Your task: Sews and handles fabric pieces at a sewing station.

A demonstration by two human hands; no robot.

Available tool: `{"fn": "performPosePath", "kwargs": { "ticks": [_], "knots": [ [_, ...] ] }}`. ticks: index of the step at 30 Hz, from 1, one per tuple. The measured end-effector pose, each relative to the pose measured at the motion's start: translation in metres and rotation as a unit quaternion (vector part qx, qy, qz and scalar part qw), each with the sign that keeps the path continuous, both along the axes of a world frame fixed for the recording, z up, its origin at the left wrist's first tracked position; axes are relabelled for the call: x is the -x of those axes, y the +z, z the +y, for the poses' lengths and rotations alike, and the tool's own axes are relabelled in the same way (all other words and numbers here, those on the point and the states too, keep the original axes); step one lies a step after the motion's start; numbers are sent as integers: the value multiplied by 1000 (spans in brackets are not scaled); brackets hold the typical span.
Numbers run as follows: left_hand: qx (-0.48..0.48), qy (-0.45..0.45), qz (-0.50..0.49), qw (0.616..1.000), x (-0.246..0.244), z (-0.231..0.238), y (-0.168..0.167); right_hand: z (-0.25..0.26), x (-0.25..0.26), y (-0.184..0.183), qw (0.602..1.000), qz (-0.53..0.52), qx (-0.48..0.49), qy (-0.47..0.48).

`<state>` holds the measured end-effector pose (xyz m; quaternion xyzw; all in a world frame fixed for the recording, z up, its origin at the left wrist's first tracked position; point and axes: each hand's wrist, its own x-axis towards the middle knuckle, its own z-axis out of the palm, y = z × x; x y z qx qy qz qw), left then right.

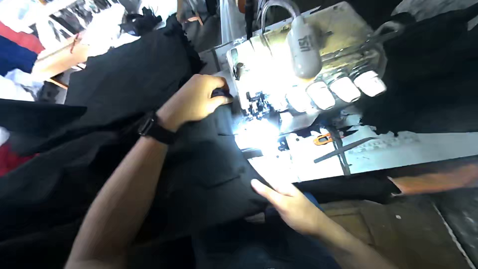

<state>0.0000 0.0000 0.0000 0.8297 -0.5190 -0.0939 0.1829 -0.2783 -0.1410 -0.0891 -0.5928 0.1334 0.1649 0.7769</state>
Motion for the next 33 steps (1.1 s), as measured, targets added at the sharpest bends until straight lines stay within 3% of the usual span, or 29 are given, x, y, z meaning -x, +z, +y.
{"fn": "performPosePath", "kwargs": {
  "ticks": [3, 8, 9, 11, 13, 17, 23, 27, 33],
  "knots": [
    [32, 76, -21, 996, 25, -12, -22, -25, 10, -10, 996, -68, 53, -1],
    [27, 112, -93, 989, 51, -7, -35, -71, 3, -11, 967, -114, 114, 198],
    [37, 111, -105, 988, 57, -5, -38, -74, -3, -9, 957, -121, 162, 208],
    [61, 111, -113, 986, 68, -1, -40, -65, -21, -7, 936, -130, 289, 154],
    [79, 99, -115, 985, 82, 4, -35, -38, -37, -13, 925, -165, 339, 43],
    [119, 97, -118, 981, 92, 11, -26, -3, -44, -20, 922, -234, 280, -131],
    [140, 105, -108, 979, 79, 9, -31, -1, -40, -15, 947, -232, 139, -172],
    [114, 127, -120, 978, 78, 2, -46, -5, -44, -21, 954, -189, 151, -179],
    [77, 216, -94, 969, 79, -14, -44, -17, -55, -29, 912, -203, 215, -284]
  ]
}}
